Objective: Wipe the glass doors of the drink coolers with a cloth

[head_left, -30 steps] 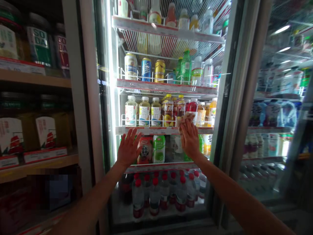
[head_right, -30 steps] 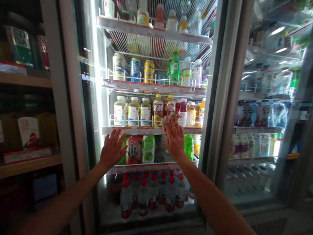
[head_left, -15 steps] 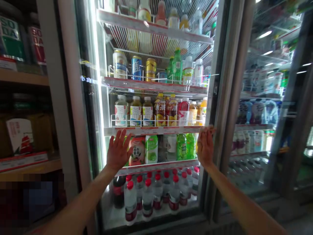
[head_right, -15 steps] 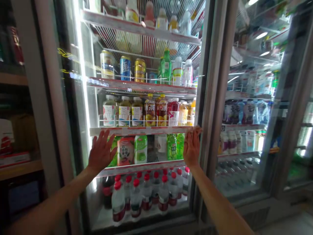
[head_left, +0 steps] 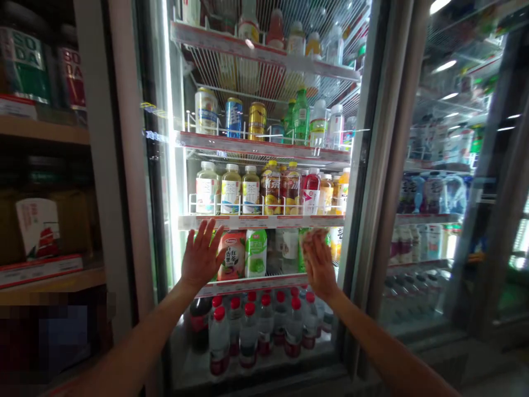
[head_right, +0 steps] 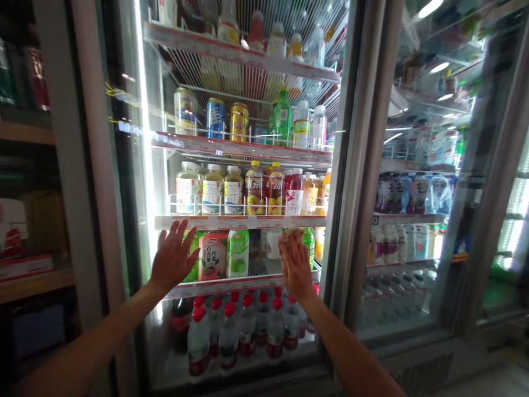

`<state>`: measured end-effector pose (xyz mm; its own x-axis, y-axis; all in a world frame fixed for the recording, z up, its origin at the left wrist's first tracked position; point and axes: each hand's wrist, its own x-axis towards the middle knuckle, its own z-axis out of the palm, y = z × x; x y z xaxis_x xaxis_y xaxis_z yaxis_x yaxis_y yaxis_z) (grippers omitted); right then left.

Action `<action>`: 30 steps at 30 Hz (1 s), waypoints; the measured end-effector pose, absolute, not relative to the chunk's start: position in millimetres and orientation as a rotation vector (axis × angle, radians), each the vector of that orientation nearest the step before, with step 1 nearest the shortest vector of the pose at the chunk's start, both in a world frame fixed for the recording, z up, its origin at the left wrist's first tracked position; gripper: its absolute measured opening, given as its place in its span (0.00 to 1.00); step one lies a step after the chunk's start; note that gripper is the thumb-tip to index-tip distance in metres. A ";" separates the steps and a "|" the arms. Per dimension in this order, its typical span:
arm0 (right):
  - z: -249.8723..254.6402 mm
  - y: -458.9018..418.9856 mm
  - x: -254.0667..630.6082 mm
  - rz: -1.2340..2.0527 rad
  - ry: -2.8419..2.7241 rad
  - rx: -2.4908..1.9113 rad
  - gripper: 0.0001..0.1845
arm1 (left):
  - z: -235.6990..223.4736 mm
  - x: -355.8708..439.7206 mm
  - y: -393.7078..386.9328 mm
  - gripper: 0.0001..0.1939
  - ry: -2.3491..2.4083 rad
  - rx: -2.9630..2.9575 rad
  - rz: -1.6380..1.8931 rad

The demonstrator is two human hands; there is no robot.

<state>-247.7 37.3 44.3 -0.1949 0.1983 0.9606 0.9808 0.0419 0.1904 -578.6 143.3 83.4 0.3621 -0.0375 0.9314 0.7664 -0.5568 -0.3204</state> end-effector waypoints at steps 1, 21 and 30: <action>38.3 35.6 -255.7 -1.235 -1.615 -1.241 0.36 | 83.8 -578.5 143.0 0.37 -0.632 -1.821 -1.276; 213.2 82.2 -296.5 -1.229 -1.089 -1.105 0.30 | 143.1 -625.6 125.7 0.28 -0.820 -1.760 -1.352; 209.9 89.2 -368.2 -1.328 -1.729 -1.010 0.33 | 138.2 -643.6 136.0 0.28 -0.969 -1.748 -1.333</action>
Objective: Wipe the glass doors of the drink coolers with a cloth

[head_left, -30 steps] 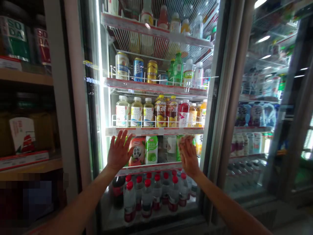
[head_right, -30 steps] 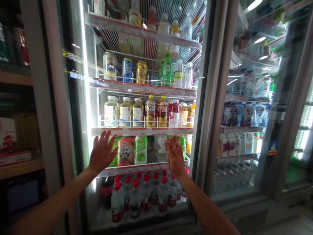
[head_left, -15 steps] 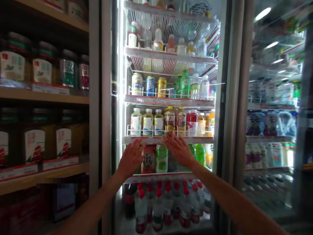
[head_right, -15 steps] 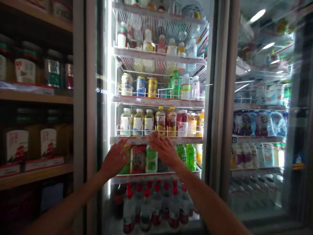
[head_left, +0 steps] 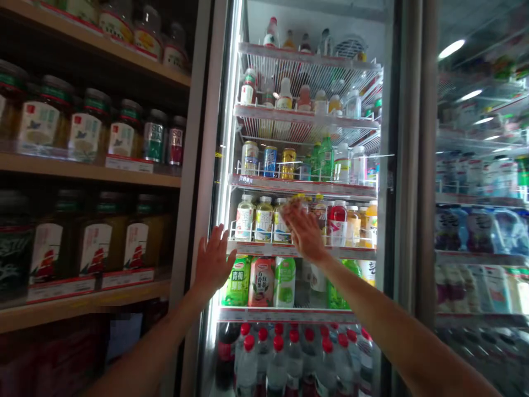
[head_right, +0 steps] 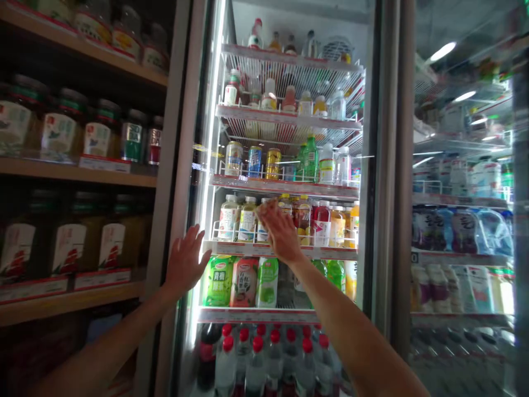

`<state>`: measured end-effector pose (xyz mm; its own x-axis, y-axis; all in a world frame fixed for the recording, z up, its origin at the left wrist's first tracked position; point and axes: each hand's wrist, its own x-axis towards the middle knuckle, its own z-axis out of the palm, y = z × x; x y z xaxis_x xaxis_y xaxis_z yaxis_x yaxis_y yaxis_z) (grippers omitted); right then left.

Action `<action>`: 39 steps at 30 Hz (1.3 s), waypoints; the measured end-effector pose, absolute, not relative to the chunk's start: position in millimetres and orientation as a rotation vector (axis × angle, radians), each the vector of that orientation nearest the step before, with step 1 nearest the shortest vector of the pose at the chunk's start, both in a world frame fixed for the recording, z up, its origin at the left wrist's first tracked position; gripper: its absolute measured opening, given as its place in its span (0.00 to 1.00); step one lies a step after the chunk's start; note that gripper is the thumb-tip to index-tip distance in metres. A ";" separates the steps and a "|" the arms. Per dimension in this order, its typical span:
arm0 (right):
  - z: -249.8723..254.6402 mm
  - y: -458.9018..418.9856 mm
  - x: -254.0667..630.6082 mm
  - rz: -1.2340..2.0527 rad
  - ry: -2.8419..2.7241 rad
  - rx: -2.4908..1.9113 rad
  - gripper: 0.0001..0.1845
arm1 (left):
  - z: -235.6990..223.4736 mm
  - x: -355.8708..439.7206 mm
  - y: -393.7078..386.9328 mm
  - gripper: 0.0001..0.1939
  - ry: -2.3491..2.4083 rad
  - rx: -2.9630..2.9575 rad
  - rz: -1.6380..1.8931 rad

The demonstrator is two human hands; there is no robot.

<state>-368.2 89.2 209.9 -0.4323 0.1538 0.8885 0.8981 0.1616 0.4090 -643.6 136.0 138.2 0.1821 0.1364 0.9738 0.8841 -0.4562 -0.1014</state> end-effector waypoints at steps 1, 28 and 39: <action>222.8 91.4 -366.6 -1.258 -1.562 -1.076 0.32 | 136.5 -648.1 135.8 0.27 -0.952 -1.754 -1.300; 54.8 87.5 -490.6 -1.285 -2.371 -0.731 0.32 | 59.9 -729.4 112.6 0.26 -1.035 -1.857 -1.038; 18.1 67.0 -409.9 -1.338 -2.311 -0.843 0.34 | 27.8 -665.9 100.7 0.24 -0.890 -1.943 -0.935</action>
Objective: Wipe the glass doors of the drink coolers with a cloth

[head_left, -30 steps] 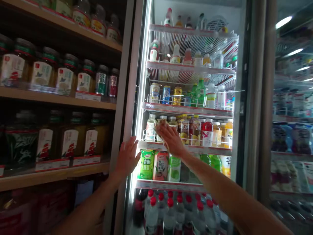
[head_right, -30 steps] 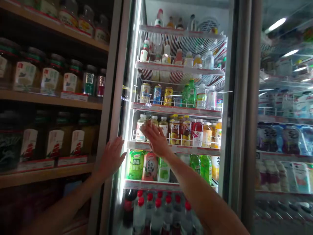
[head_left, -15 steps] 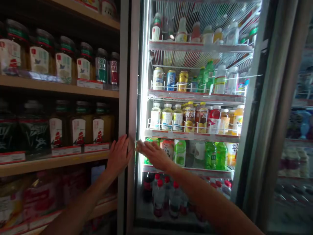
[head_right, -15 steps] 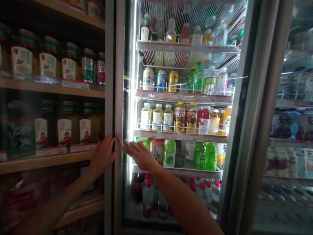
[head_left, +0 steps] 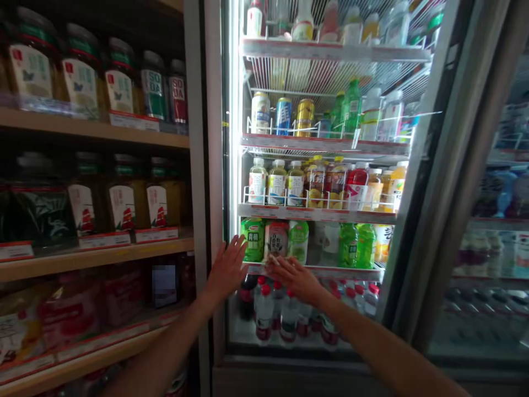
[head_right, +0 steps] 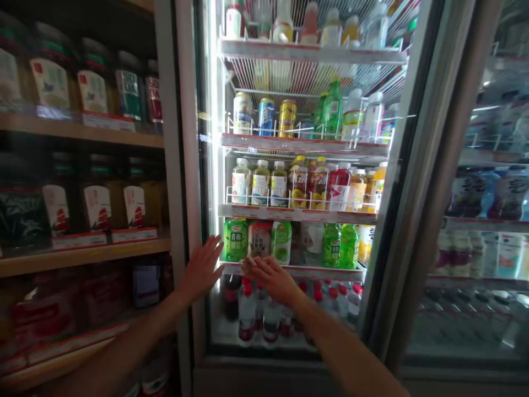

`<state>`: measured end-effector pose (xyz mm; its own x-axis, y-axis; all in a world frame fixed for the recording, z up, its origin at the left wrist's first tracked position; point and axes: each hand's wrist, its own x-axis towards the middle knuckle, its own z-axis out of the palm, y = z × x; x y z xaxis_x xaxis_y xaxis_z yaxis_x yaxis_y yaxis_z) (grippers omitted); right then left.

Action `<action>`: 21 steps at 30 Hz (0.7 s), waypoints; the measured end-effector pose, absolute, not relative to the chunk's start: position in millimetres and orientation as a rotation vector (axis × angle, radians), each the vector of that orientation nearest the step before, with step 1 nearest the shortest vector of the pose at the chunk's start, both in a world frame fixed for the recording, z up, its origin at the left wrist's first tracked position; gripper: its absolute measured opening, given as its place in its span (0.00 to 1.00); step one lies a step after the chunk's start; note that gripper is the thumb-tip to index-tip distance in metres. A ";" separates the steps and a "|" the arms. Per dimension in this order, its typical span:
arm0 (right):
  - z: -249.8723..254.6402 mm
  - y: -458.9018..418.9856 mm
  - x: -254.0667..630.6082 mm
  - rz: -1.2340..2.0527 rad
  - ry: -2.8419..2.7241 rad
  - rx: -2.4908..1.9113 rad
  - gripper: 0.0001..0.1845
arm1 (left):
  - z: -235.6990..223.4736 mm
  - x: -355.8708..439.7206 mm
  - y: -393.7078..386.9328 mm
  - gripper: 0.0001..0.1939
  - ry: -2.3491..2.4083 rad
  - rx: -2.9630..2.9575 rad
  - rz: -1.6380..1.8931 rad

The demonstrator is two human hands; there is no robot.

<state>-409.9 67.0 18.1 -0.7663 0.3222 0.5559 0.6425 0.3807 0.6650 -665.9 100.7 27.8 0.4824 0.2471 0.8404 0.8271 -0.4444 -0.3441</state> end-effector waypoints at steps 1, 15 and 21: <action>21.0 66.4 -403.9 -1.351 -2.272 -0.870 0.33 | 28.2 -661.2 99.6 0.25 -0.881 -1.942 -0.932; 8.1 52.3 -368.3 -1.332 -1.961 -1.119 0.30 | 24.3 -602.0 89.1 0.28 -0.862 -1.970 -1.012; 19.3 56.7 -364.2 -1.264 -1.674 -1.175 0.28 | 47.5 -568.8 93.2 0.31 -0.893 -1.921 -1.129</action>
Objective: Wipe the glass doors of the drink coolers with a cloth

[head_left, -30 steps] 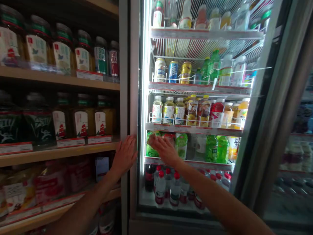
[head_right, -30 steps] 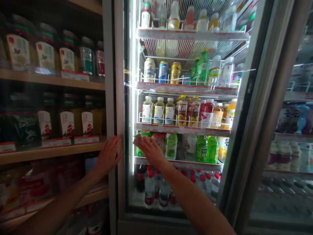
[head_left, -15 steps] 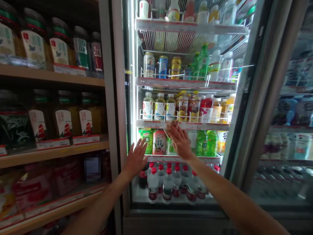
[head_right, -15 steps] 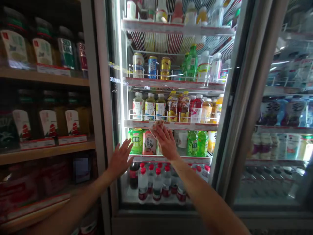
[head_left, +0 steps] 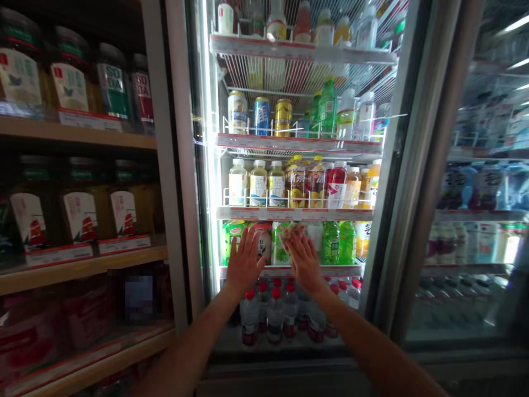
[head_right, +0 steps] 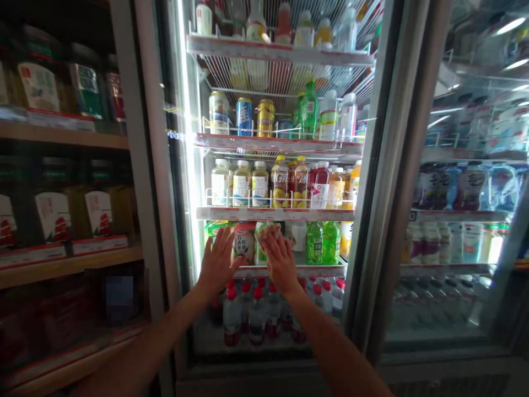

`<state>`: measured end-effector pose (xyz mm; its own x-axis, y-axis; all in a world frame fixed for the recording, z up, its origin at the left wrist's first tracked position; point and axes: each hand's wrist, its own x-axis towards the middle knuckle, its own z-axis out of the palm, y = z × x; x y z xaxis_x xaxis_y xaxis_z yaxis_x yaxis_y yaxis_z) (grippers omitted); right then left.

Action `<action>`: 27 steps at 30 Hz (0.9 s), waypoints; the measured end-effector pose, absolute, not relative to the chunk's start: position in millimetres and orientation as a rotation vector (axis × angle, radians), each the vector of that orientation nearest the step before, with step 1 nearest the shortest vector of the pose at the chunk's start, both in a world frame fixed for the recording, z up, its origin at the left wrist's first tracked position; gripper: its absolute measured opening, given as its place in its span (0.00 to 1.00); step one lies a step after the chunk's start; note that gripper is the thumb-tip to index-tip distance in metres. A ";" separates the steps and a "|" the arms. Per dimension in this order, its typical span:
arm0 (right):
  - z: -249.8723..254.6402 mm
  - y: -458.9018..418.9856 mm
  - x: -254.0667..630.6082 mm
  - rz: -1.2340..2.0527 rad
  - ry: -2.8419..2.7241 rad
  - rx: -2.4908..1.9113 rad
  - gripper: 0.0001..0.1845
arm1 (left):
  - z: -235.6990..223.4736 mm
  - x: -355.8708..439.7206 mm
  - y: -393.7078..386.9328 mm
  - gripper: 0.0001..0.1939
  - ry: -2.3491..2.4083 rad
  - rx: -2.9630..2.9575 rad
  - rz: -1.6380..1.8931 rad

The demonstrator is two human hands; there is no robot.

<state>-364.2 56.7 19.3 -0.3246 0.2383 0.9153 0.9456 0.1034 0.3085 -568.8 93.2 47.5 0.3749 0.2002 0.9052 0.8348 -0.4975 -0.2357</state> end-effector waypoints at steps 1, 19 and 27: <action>10.9 53.8 -362.9 -1.275 -1.739 -1.156 0.28 | 48.7 -566.2 95.1 0.32 -0.910 -1.918 -1.137; 9.3 40.4 -288.7 -1.232 -1.458 -1.270 0.32 | 44.4 -565.6 106.7 0.37 -0.856 -1.912 -1.173; 21.0 45.1 -302.6 -1.221 -1.450 -1.250 0.32 | 41.4 -559.4 108.8 0.38 -0.876 -1.917 -1.228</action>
<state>-302.6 45.1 21.0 -0.1463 0.1666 0.9751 0.9892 0.0267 0.1438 -559.4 108.8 41.4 0.3256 0.1725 0.9296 0.8226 -0.5364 -0.1886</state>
